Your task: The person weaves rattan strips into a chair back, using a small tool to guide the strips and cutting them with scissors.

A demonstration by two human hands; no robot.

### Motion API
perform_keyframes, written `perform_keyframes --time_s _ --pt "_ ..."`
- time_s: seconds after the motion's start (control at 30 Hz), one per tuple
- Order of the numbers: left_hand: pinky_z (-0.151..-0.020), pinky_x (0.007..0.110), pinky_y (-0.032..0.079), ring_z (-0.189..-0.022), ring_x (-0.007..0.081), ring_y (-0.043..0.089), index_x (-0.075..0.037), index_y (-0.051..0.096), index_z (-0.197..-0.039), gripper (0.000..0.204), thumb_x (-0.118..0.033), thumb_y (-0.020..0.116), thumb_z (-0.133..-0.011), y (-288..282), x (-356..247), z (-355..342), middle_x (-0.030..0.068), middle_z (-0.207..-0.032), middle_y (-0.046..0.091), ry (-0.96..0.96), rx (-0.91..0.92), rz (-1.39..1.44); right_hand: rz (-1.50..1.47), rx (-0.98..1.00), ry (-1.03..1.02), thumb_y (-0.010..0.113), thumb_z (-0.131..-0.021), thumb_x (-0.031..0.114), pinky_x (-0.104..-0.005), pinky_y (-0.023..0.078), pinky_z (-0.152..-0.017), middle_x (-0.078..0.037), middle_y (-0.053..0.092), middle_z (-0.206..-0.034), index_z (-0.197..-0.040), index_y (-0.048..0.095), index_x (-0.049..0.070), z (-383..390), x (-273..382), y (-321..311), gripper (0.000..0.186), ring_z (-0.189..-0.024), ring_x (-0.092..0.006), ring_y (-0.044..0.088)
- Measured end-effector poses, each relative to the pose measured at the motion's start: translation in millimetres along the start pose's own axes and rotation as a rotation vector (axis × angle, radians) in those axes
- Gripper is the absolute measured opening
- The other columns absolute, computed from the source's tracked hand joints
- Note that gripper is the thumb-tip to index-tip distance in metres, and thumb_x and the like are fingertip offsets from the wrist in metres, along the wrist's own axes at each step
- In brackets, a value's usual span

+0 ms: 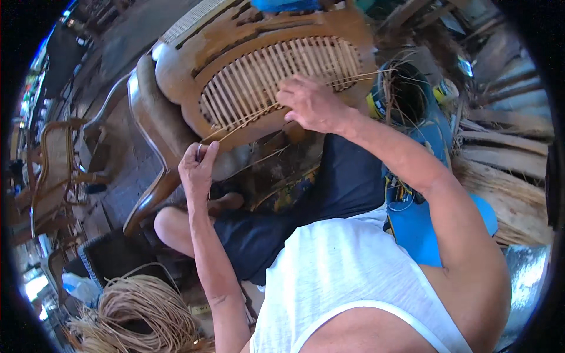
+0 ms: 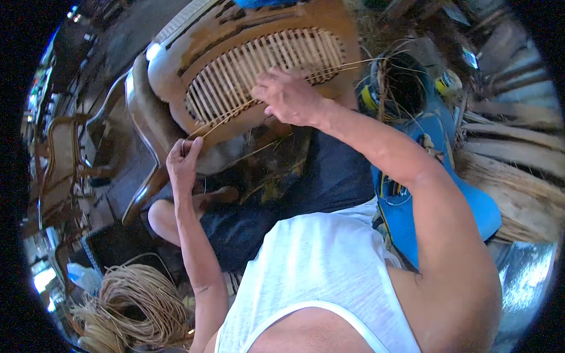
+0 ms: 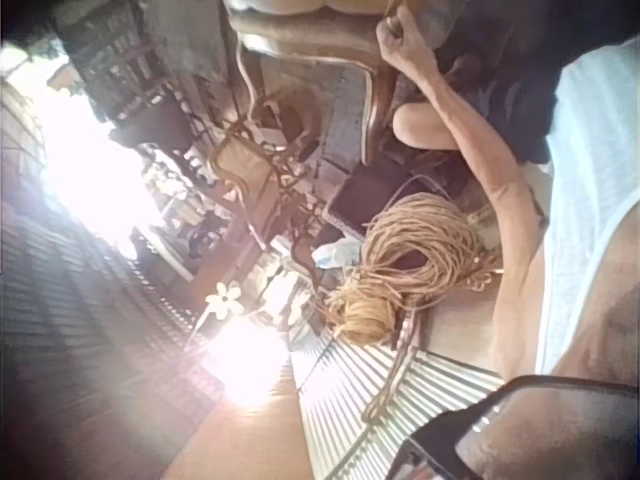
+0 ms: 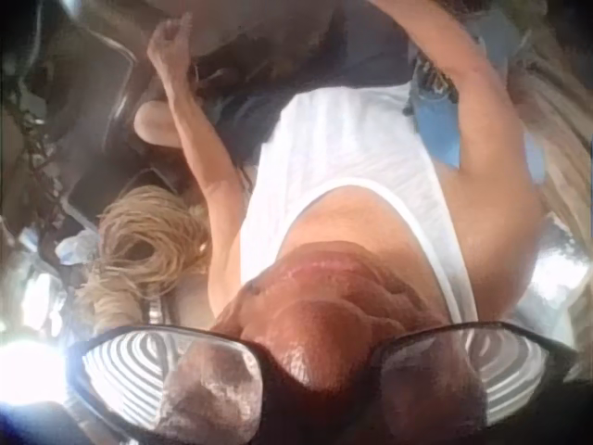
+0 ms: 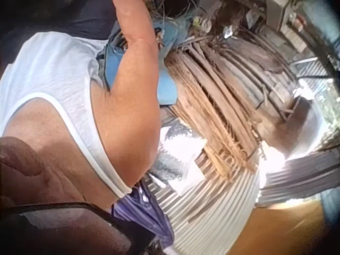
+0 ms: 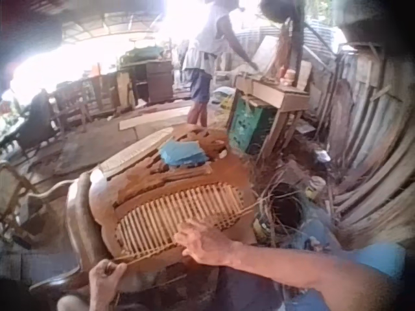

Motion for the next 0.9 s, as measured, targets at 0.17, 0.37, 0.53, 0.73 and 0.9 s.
perform_keyframes --time_s 0.17,0.37,0.53,0.73,0.9 --pt "-0.071 0.026 0.052 -0.079 0.0100 0.064 0.003 0.075 -0.103 0.026 -0.020 0.082 -0.092 -49 -18 8 0.0039 -0.084 0.070 -0.092 -0.122 -0.350 -0.429 0.056 0.198 0.085 -0.080 0.024 -0.0426 0.047 -0.109 -0.011 0.063 -0.127 -0.124 0.066 0.007 19 -21 -25 0.051 -0.123 -0.0294 0.060" --pt "-0.081 0.033 0.055 -0.091 0.0190 0.069 0.001 0.073 -0.112 0.036 -0.017 0.085 -0.084 -1 -116 31 0.0116 -0.102 0.072 0.268 -0.236 -0.424 -0.297 -0.153 0.419 0.084 -0.084 0.024 -0.0431 0.049 -0.111 -0.010 0.062 -0.131 -0.130 0.062 0.007 76 -59 -60 0.054 -0.128 -0.0274 0.060" --pt "-0.091 0.039 0.055 -0.104 0.0288 0.068 -0.004 0.074 -0.115 0.041 -0.016 0.088 -0.078 122 -118 -12 0.0132 -0.112 0.068 0.455 0.180 -0.465 -0.170 -0.084 0.135 0.082 -0.083 0.020 -0.0424 0.049 -0.111 -0.010 0.060 -0.128 -0.126 0.062 0.004 31 -28 -30 0.050 -0.125 -0.0306 0.059" --pt "-0.084 0.043 0.055 -0.097 0.0329 0.069 -0.014 0.074 -0.115 0.037 -0.017 0.083 -0.079 164 -102 -34 0.0105 -0.106 0.064 0.479 0.178 -0.523 0.028 -0.071 0.104 0.067 -0.085 -0.003 -0.0424 0.047 -0.110 -0.012 0.061 -0.119 -0.120 0.064 0.000 24 -38 -16 0.036 -0.118 -0.0314 0.059" --pt "-0.083 0.043 0.054 -0.097 0.0315 0.067 -0.013 0.075 -0.112 0.035 -0.010 0.081 -0.078 162 -97 -35 0.0081 -0.105 0.063 0.423 0.190 -0.492 -0.011 -0.148 0.063 0.064 -0.084 -0.004 -0.0422 0.048 -0.107 -0.011 0.062 -0.113 -0.114 0.066 0.002 26 -39 -14 0.031 -0.111 -0.0300 0.059"
Point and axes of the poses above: each hand's wrist, its own z-axis away from the middle knuckle, its own y-axis out of the palm, x = y × z, the point moved 4 cm from there along -z, towards the middle knuckle
